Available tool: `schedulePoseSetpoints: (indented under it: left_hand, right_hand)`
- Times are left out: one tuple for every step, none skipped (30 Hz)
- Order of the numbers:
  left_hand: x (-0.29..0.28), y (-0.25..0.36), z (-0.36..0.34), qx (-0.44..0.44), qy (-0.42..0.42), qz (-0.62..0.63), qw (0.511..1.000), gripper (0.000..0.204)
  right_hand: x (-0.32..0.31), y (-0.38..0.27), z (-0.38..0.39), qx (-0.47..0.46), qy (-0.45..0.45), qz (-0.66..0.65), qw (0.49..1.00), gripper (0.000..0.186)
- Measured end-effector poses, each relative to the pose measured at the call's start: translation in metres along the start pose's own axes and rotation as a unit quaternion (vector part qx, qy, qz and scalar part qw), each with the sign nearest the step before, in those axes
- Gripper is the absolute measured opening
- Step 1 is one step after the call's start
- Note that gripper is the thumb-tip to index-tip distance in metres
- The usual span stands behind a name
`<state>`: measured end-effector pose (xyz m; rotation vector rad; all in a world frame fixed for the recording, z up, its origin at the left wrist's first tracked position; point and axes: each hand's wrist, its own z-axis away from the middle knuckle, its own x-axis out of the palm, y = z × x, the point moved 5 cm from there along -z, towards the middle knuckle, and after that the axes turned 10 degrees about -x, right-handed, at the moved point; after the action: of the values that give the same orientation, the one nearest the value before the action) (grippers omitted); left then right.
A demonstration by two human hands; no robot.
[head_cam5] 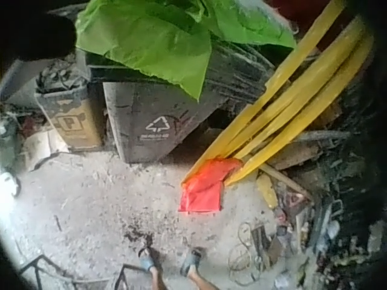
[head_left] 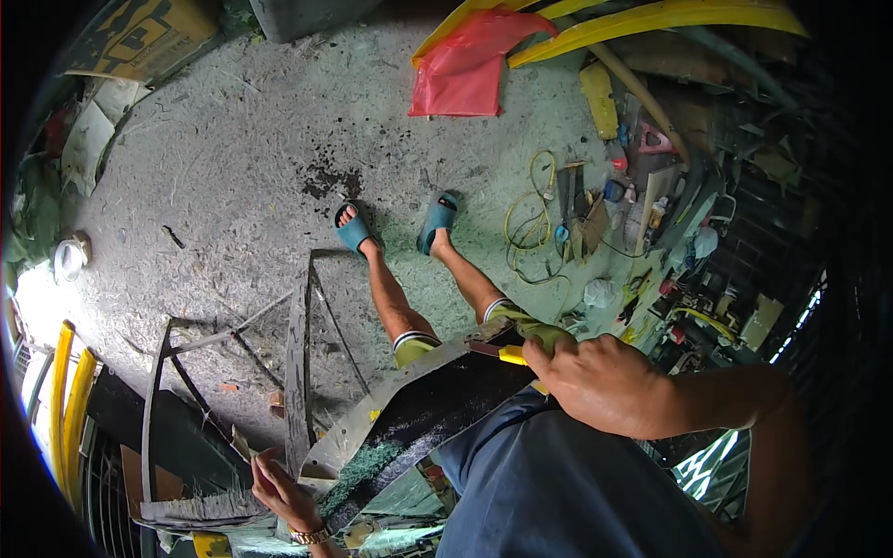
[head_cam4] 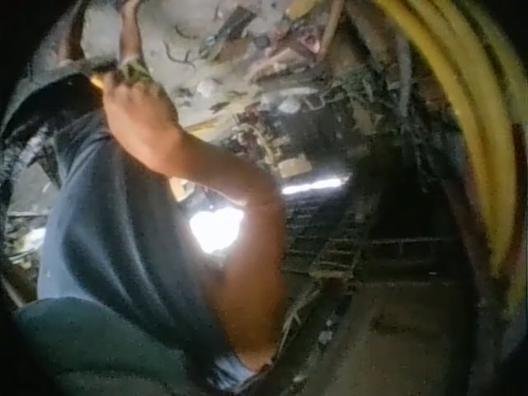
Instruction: Trim a composite car part with a utility knife and mix resin for repair.
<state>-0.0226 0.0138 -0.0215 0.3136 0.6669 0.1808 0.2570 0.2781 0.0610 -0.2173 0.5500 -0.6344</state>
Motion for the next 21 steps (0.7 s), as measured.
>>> schedulePoseSetpoints:
  left_hand:
    - [0.000, -0.002, -0.001, 0.004, 0.001, 0.000, 1.000, 0.043]
    - [-0.001, -0.003, -0.001, 0.008, 0.001, 0.000, 1.000, 0.043]
    - [0.000, -0.002, -0.001, 0.007, 0.000, -0.001, 1.000, 0.043]
    - [0.001, 0.001, 0.000, 0.009, 0.001, -0.006, 1.000, 0.042]
    - [0.000, 0.003, 0.000, 0.013, 0.006, -0.010, 1.000, 0.041]
    - [-0.002, 0.000, -0.004, 0.017, 0.002, -0.010, 1.000, 0.041]
    - [-0.007, -0.004, -0.004, 0.039, 0.015, -0.052, 0.998, 0.040]
    - [-0.004, -0.004, -0.002, 0.056, 0.037, -0.090, 0.994, 0.039]
    - [-0.009, 0.000, 0.000, 0.019, -0.005, -0.048, 0.999, 0.037]
    - [-0.006, -0.001, 0.001, 0.018, -0.005, -0.050, 0.999, 0.037]
    - [-0.002, 0.001, 0.000, 0.052, 0.027, -0.052, 0.997, 0.037]
    - [-0.001, 0.005, 0.000, 0.085, 0.061, -0.054, 0.993, 0.038]
    - [0.000, 0.005, 0.000, 0.059, 0.046, -0.044, 0.996, 0.038]
    - [0.001, 0.006, 0.000, 0.060, 0.045, -0.043, 0.996, 0.038]
    - [0.002, 0.006, -0.001, 0.061, 0.040, -0.042, 0.996, 0.039]
    - [0.003, 0.007, -0.001, 0.062, 0.035, -0.041, 0.997, 0.039]
    - [0.002, 0.007, -0.001, 0.062, 0.035, -0.042, 0.997, 0.039]
    - [0.001, 0.006, 0.000, 0.054, 0.035, -0.041, 0.997, 0.039]
    - [0.001, 0.005, 0.000, 0.045, 0.034, -0.040, 0.998, 0.039]
    - [0.001, 0.004, -0.001, 0.046, 0.033, -0.039, 0.998, 0.039]
    - [0.001, -0.001, -0.002, 0.037, 0.021, -0.024, 0.999, 0.038]
  right_hand:
    - [-0.001, 0.000, 0.000, -0.002, 0.005, 0.009, 1.000, 0.027]
    - [-0.002, 0.000, -0.001, -0.002, 0.003, 0.008, 1.000, 0.027]
    - [-0.002, 0.001, -0.001, 0.000, 0.001, 0.017, 1.000, 0.025]
    - [-0.003, 0.003, 0.000, 0.002, -0.002, 0.025, 1.000, 0.022]
    - [0.009, 0.018, 0.004, 0.039, -0.054, 0.029, 0.997, 0.020]
    - [0.023, 0.038, 0.017, 0.081, -0.107, 0.031, 0.990, 0.018]
    - [0.030, 0.052, 0.033, 0.060, -0.120, 0.037, 0.990, 0.019]
    - [0.025, 0.056, 0.030, 0.055, -0.117, 0.044, 0.991, 0.019]
    - [0.015, 0.045, 0.031, 0.053, -0.073, 0.031, 0.995, 0.020]
    - [0.005, 0.037, 0.029, 0.050, -0.028, 0.017, 0.998, 0.021]
    - [0.002, 0.035, 0.024, 0.055, -0.040, -0.007, 0.998, 0.025]
    - [0.000, 0.031, 0.018, 0.056, -0.039, -0.007, 0.998, 0.025]
    - [0.002, 0.026, 0.013, 0.050, -0.058, -0.054, 0.996, 0.028]
    - [0.004, 0.022, 0.010, 0.044, -0.077, -0.100, 0.991, 0.030]
    - [0.003, 0.017, 0.009, 0.026, -0.055, -0.085, 0.995, 0.032]
    - [0.004, 0.016, 0.007, 0.028, -0.055, -0.084, 0.995, 0.032]
    - [0.003, 0.015, 0.005, 0.014, -0.040, -0.067, 0.997, 0.031]
    - [0.002, 0.014, 0.002, 0.002, -0.024, -0.050, 0.998, 0.030]
    - [0.001, 0.015, 0.001, 0.001, -0.038, -0.050, 0.998, 0.029]
    - [0.000, 0.016, -0.001, 0.003, -0.038, -0.050, 0.998, 0.029]
    - [0.002, 0.016, -0.002, 0.008, -0.060, -0.076, 0.995, 0.027]
